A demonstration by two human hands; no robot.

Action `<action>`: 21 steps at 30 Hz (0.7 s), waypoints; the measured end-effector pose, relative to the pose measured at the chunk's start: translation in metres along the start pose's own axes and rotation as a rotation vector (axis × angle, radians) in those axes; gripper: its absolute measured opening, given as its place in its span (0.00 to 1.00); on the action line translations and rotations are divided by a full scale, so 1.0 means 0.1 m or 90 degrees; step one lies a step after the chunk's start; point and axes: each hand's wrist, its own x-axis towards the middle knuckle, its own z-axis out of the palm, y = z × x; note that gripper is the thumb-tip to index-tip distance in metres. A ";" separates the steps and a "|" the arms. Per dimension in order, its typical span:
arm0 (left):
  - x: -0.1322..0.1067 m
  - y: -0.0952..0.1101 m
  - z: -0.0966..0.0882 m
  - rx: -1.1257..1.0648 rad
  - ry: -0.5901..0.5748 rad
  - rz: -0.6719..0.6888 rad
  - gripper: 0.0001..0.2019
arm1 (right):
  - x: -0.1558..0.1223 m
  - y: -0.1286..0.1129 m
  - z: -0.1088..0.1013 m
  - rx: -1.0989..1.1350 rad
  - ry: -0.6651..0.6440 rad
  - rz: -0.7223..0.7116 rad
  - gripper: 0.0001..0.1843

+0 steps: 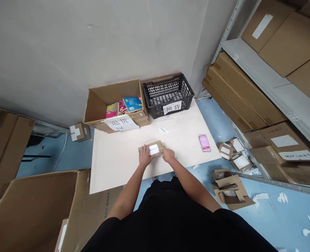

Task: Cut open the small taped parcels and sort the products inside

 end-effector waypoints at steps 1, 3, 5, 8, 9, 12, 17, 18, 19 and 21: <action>0.00 0.01 -0.01 0.004 -0.004 -0.003 0.53 | -0.03 0.00 0.01 -0.011 -0.007 -0.002 0.37; 0.01 0.02 -0.04 0.011 -0.016 -0.006 0.53 | -0.08 0.01 0.04 -0.027 -0.019 -0.003 0.37; 0.02 0.03 -0.09 0.017 -0.027 -0.004 0.53 | -0.12 0.02 0.04 -0.035 -0.028 -0.002 0.37; 0.04 0.06 -0.15 0.026 -0.032 -0.010 0.53 | -0.16 0.06 0.02 -0.037 -0.046 0.002 0.37; 0.04 0.07 -0.16 0.030 -0.027 -0.009 0.53 | -0.17 0.09 0.01 -0.029 -0.047 0.003 0.37; 0.02 0.13 -0.15 0.044 0.006 0.007 0.51 | -0.19 0.19 0.05 0.057 0.007 0.018 0.33; -0.07 0.21 -0.03 0.095 -0.026 0.018 0.57 | -0.22 0.35 0.33 0.396 0.111 0.121 0.30; -0.09 0.22 -0.01 0.115 -0.043 0.027 0.57 | -0.22 0.36 0.40 0.461 0.108 0.135 0.26; -0.11 0.23 0.00 0.131 -0.053 0.038 0.56 | -0.21 0.35 0.45 0.515 0.108 0.142 0.22; -0.14 0.21 0.00 0.141 -0.053 0.053 0.50 | -0.17 0.31 0.54 0.593 0.124 0.149 0.15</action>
